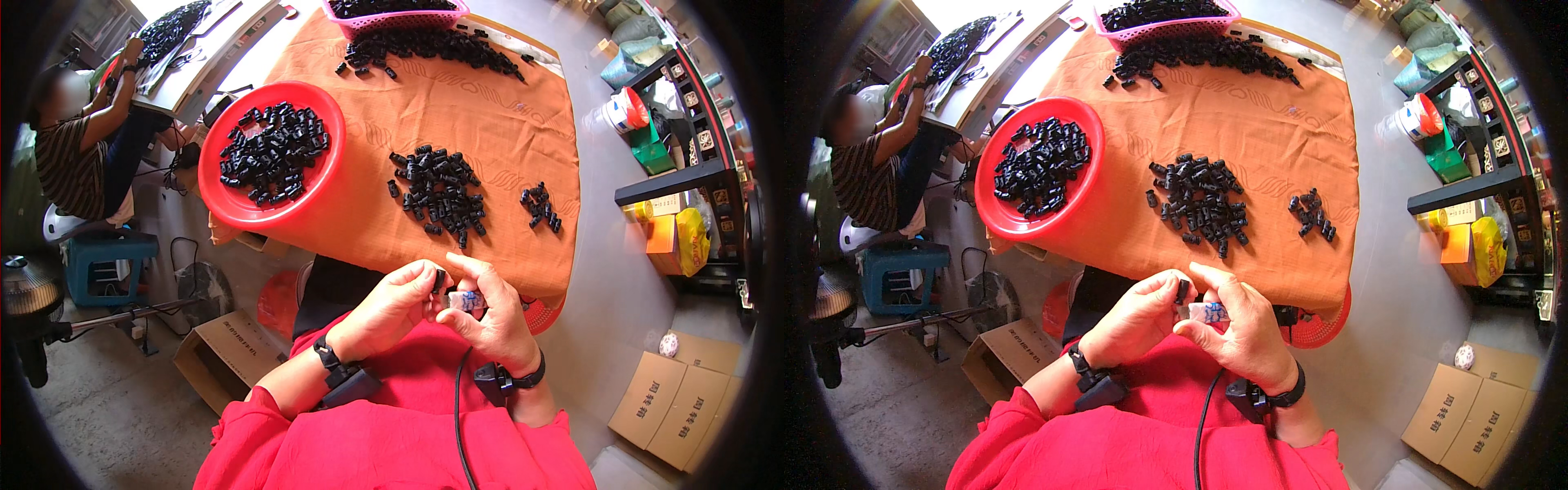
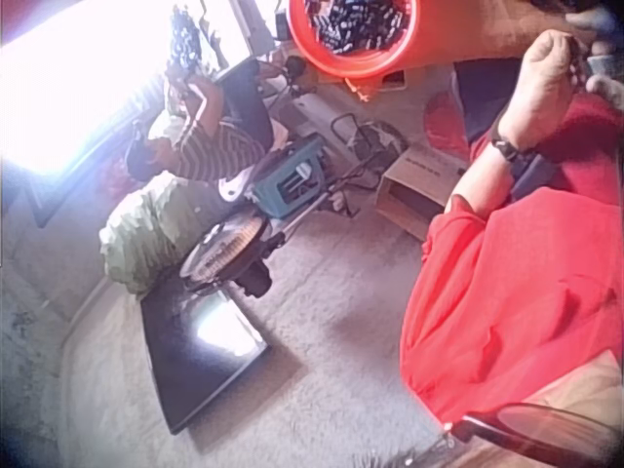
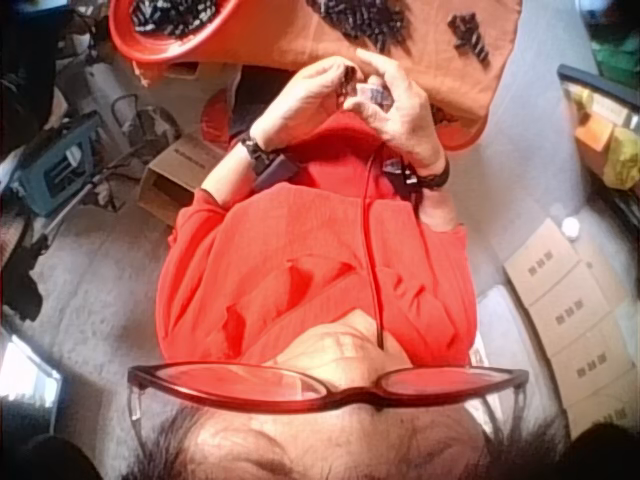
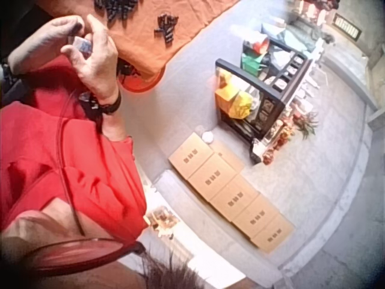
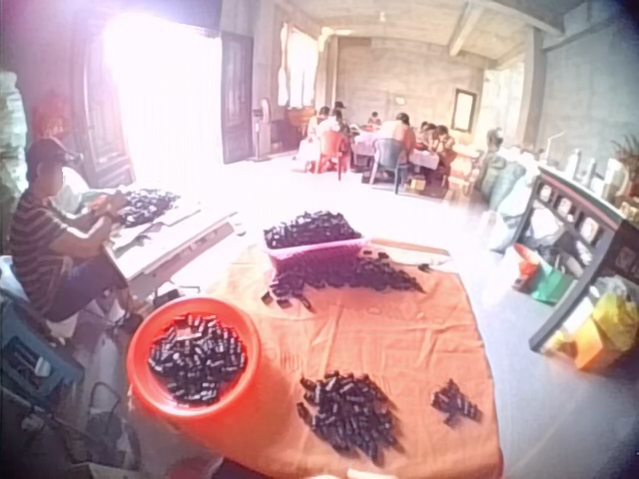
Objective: Assembling or sorting small black plastic components on a table.
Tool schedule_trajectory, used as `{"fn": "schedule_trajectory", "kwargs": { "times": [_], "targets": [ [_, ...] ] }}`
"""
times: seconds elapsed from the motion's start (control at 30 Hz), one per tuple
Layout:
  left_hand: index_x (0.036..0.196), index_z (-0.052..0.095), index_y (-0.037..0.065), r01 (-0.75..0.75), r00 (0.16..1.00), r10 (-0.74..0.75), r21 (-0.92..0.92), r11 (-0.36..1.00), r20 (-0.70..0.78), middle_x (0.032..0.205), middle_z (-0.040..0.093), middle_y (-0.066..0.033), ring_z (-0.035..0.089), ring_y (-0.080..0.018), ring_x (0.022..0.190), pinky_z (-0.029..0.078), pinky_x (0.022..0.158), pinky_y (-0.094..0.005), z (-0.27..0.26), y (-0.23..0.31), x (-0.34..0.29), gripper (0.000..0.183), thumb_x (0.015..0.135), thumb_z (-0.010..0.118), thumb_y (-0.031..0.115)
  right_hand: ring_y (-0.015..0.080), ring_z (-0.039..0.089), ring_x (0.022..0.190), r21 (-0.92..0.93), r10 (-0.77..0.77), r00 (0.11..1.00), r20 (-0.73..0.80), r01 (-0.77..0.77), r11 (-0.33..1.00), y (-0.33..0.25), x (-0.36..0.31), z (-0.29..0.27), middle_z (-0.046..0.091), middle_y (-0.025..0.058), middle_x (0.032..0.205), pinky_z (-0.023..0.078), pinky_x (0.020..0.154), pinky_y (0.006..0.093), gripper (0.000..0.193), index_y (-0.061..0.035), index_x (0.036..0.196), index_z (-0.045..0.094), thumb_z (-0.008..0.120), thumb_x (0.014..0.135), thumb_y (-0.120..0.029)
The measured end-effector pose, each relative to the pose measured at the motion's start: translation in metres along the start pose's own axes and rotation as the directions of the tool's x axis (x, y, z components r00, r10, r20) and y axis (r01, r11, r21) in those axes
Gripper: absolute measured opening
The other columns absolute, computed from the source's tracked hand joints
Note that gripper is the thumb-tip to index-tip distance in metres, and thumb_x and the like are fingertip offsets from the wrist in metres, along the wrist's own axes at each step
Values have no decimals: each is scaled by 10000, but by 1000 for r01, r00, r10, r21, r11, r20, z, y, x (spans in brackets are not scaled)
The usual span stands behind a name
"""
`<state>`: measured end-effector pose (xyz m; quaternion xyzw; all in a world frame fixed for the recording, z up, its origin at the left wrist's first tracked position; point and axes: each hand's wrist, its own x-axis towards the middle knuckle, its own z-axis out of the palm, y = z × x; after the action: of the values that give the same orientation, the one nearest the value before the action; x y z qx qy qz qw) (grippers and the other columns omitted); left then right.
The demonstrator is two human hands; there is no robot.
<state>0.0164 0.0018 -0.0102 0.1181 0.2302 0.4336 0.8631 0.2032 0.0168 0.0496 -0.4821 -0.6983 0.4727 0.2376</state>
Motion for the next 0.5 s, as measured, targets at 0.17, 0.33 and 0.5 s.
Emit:
{"fn": "schedule_trajectory", "kwargs": {
  "times": [0.17, 0.33, 0.5],
  "targets": [
    [1099, 589, 80, 15, 1000, -15, -37, 999, -12, 1058, 613, -20, 598, -128, 978, 507, 848, -311, -1, -2, 1, 281, 1000, 602, 343, 257, 658, 883, -97, -229, 968, -105, 220, 971, -8, 5, 10, 660, 138, 1047, 539, 793, 350, 711, -16, 1337, 525, 869, 755, -235],
    [1105, 602, 106, -15, 1000, 15, -37, 999, 8, 1071, 620, 10, 589, -110, 951, 475, 883, -313, -5, -3, 2, 251, 1009, 591, 338, 259, 661, 857, -64, -190, 971, -142, 183, 981, 8, 5, 17, 658, 140, 1019, 539, 772, 348, 489, -27, 1247, 581, 785, 810, -109],
    [1074, 599, 129, 21, 1000, -22, -53, 998, -14, 1019, 593, 45, 552, -65, 914, 456, 826, -260, 1, -3, -1, 185, 1036, 553, 304, 248, 663, 800, -49, -193, 970, -149, 187, 981, 5, 5, 17, 654, 135, 964, 540, 729, 341, 325, -33, 1158, 618, 703, 844, -35]
  ]
}}
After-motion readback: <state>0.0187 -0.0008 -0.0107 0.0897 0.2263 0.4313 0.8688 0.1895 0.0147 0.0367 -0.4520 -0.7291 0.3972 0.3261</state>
